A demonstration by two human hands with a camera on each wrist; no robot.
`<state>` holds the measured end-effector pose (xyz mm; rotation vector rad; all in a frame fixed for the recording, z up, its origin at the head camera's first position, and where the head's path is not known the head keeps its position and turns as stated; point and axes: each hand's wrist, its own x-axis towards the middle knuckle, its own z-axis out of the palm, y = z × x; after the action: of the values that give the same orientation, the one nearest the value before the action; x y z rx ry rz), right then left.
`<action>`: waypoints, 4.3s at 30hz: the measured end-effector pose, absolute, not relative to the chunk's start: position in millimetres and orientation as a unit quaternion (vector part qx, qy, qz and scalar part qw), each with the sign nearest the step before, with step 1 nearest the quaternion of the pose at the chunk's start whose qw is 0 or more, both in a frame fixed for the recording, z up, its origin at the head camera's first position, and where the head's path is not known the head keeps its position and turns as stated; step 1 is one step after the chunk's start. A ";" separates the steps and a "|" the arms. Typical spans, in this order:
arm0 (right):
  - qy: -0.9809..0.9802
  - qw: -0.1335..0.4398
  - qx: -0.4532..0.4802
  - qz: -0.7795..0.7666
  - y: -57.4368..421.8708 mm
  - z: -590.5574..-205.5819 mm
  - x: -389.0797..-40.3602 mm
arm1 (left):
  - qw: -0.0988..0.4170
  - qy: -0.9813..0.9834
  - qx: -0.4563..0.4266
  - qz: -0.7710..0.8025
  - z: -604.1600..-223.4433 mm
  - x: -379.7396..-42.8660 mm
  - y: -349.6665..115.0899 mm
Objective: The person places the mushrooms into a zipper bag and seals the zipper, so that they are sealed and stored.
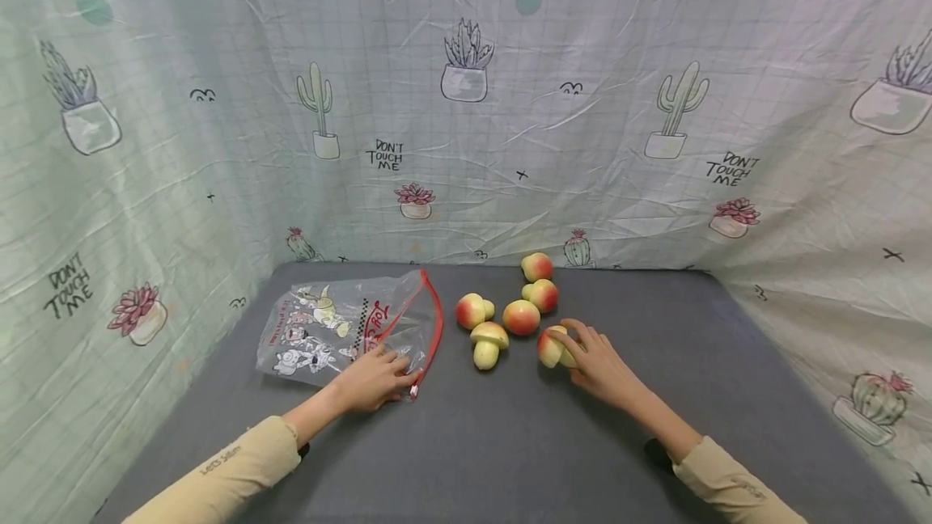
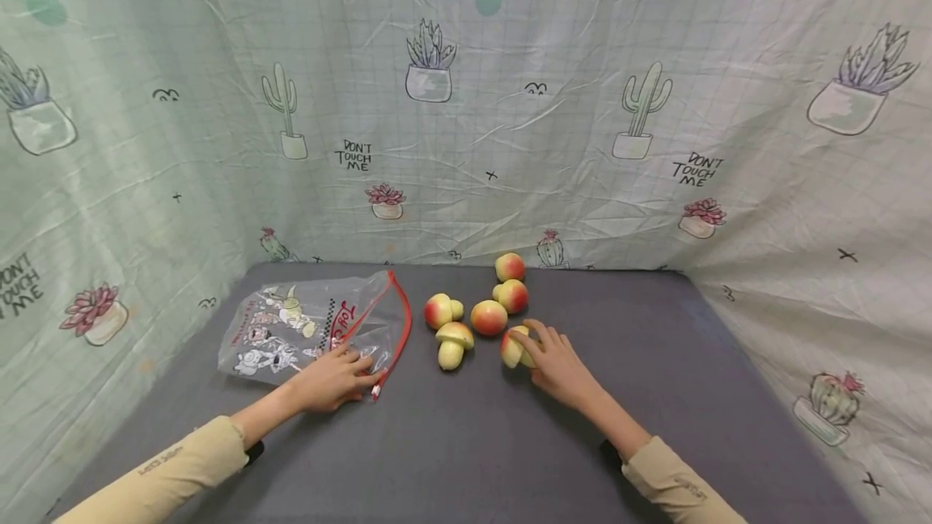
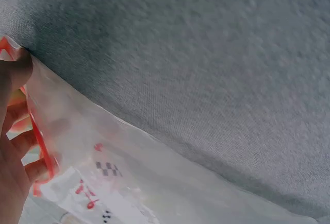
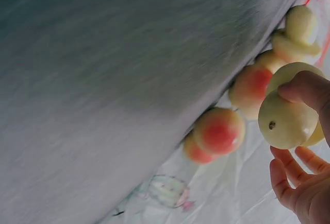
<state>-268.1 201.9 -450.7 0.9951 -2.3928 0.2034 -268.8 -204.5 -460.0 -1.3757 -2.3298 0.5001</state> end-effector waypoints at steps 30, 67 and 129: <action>-0.856 0.290 0.407 0.131 134.5 -435.7 -263.5 | 0.222 -0.828 -0.489 0.161 -461.0 -260.3 -199.7; -0.870 0.256 0.410 0.096 61.0 -440.3 -277.4 | 0.253 -0.814 -0.485 0.196 -459.5 -261.1 -200.5; -0.894 0.161 0.416 -0.029 6.5 -448.0 -292.9 | 0.227 -0.819 -0.482 0.213 -463.4 -259.3 -196.6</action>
<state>-292.9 6.5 -448.0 1.1889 -2.5530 -0.0835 -259.3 -196.6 -463.4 -1.3289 -2.2567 0.5867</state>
